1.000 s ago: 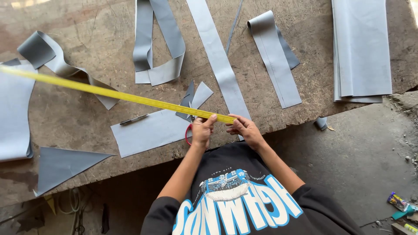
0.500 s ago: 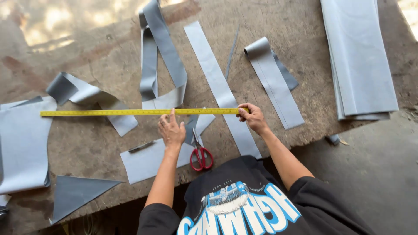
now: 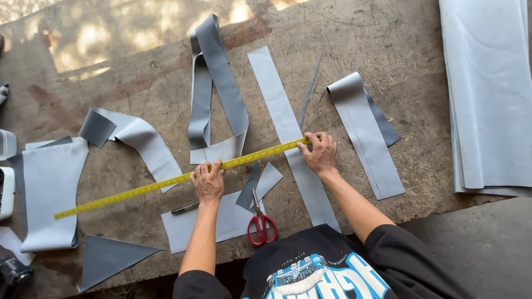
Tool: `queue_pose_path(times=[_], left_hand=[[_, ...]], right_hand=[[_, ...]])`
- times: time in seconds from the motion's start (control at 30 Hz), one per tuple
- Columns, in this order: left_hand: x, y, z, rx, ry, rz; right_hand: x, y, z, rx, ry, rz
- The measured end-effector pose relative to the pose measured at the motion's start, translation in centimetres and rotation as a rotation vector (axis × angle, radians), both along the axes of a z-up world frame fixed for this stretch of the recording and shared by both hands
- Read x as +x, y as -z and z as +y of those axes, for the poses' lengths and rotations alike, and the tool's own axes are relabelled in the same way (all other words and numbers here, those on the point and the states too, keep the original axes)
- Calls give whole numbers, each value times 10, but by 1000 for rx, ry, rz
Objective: Measuring, marking, and cutting strips of grey upholstery material and fitting them onto a wooden chair frame.
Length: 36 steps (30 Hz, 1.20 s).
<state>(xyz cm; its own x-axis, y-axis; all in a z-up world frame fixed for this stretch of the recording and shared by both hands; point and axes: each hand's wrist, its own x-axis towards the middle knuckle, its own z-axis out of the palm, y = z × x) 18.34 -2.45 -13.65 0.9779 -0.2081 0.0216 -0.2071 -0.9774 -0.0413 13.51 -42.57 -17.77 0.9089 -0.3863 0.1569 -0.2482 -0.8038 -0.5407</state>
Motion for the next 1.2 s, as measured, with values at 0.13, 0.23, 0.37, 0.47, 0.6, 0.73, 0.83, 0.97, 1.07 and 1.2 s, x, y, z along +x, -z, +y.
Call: queue_pose_path(times=[0.13, 0.23, 0.37, 0.47, 0.6, 0.73, 0.83, 0.97, 1.07, 1.2], left_hand=[[-3, 26, 20, 44, -8, 6], [-3, 30, 26, 39, -53, 28], [4, 30, 28, -23, -35, 0], [5, 30, 31, -39, -36, 23], [4, 25, 28, -37, -42, 26], [5, 3, 14, -100, -82, 76], [6, 8, 18, -87, -70, 84], [7, 10, 20, -93, -49, 84], [6, 7, 17, -114, -57, 82], [5, 9, 16, -124, -63, 67]], right_hand=[[8, 3, 22, -32, 52, -26], [13, 12, 34, -16, 103, -16], [17, 9, 37, 45, 186, -78], [16, 6, 36, 48, 190, -96], [17, 9, 36, 43, 200, -121], [17, 2, 37, 63, 205, -110], [17, 3, 37, 60, 209, -117], [17, 4, 37, 29, 199, -114], [17, 9, 36, 21, 202, -119], [17, 10, 36, 8, 205, -131]])
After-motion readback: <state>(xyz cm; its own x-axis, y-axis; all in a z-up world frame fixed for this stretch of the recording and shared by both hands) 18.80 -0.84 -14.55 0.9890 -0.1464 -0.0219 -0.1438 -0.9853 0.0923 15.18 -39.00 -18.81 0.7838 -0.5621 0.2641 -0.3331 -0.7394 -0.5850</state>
